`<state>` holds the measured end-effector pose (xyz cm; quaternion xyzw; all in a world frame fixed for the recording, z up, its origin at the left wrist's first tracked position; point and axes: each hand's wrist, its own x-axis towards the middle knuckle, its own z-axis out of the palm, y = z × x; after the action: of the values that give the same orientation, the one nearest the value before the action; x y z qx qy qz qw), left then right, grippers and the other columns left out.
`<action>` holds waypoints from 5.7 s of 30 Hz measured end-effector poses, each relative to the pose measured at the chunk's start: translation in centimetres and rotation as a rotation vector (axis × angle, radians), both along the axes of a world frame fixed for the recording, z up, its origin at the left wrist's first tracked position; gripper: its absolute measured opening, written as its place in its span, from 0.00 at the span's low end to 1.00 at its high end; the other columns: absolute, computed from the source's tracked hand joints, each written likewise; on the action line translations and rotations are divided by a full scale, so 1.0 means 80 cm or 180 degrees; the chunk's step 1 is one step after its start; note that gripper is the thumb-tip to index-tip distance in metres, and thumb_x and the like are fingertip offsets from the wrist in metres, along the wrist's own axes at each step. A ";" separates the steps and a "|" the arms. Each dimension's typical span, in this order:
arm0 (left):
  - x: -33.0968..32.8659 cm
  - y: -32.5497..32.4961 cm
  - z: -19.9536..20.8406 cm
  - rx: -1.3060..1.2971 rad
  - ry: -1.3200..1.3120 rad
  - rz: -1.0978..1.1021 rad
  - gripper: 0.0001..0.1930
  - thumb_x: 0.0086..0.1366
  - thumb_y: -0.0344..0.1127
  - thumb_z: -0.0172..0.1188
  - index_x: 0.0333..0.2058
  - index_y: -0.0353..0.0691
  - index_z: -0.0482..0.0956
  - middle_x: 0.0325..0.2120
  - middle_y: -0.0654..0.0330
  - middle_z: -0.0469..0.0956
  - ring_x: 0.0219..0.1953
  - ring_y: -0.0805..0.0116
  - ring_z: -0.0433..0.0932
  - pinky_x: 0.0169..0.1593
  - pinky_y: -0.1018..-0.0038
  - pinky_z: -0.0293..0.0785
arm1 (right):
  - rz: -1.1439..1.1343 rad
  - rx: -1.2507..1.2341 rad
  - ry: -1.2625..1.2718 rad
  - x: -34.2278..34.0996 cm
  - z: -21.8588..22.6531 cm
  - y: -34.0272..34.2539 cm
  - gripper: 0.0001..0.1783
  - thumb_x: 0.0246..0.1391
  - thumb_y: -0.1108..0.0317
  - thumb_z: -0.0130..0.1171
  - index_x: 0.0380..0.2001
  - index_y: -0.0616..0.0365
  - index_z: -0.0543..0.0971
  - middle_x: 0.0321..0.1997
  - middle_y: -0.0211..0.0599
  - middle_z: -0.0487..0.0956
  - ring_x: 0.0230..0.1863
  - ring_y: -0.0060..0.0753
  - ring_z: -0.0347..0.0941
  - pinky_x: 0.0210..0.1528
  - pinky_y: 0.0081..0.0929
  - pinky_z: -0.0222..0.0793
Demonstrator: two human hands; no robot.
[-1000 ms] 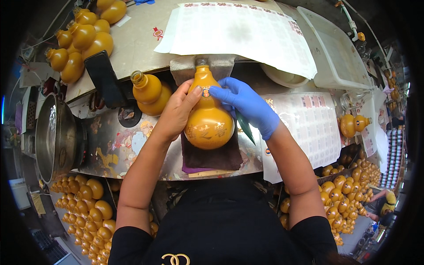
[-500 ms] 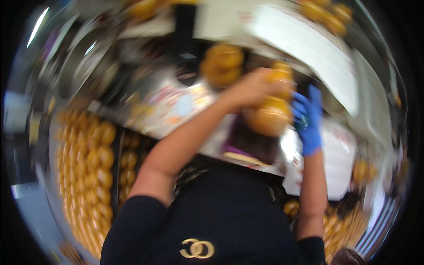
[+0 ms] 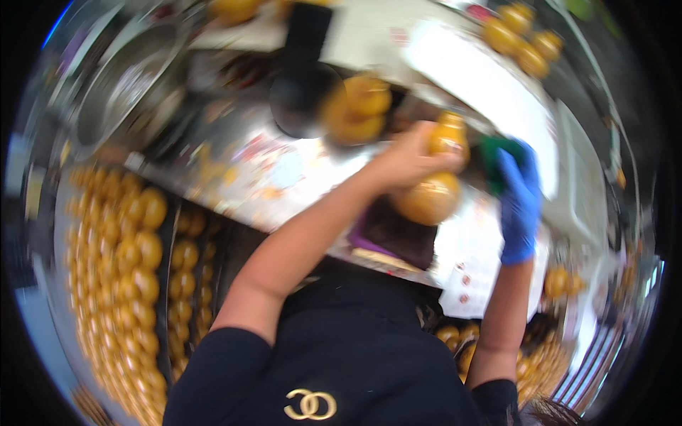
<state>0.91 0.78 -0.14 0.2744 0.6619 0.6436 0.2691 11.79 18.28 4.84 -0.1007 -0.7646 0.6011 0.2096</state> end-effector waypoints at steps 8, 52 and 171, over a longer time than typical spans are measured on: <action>-0.001 0.000 0.008 -0.0012 -0.0434 -0.0347 0.32 0.61 0.44 0.64 0.58 0.33 0.62 0.47 0.56 0.72 0.49 0.70 0.72 0.53 0.74 0.69 | 0.1109 0.0562 -0.0335 -0.048 0.020 0.004 0.14 0.56 0.69 0.56 0.45 0.59 0.73 0.40 0.37 0.77 0.43 0.25 0.73 0.50 0.25 0.69; -0.007 0.010 0.010 -0.0047 -0.0743 -0.0467 0.30 0.66 0.50 0.56 0.55 0.31 0.63 0.46 0.54 0.72 0.48 0.71 0.71 0.52 0.75 0.68 | 0.0896 0.3026 0.1122 0.008 -0.014 -0.002 0.14 0.36 0.78 0.66 0.30 0.50 0.82 0.30 0.29 0.82 0.31 0.33 0.79 0.33 0.26 0.72; -0.017 0.021 0.013 0.0170 -0.1367 -0.0033 0.19 0.70 0.48 0.48 0.43 0.34 0.71 0.36 0.59 0.74 0.38 0.72 0.74 0.44 0.75 0.73 | 0.0503 0.2829 0.1608 -0.003 -0.027 -0.008 0.16 0.37 0.75 0.63 0.34 0.48 0.80 0.32 0.29 0.80 0.29 0.36 0.74 0.34 0.29 0.69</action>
<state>-0.42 2.48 0.88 0.1414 0.5707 0.7032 0.3998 11.56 17.64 2.71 0.2045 -0.8770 0.2377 0.3642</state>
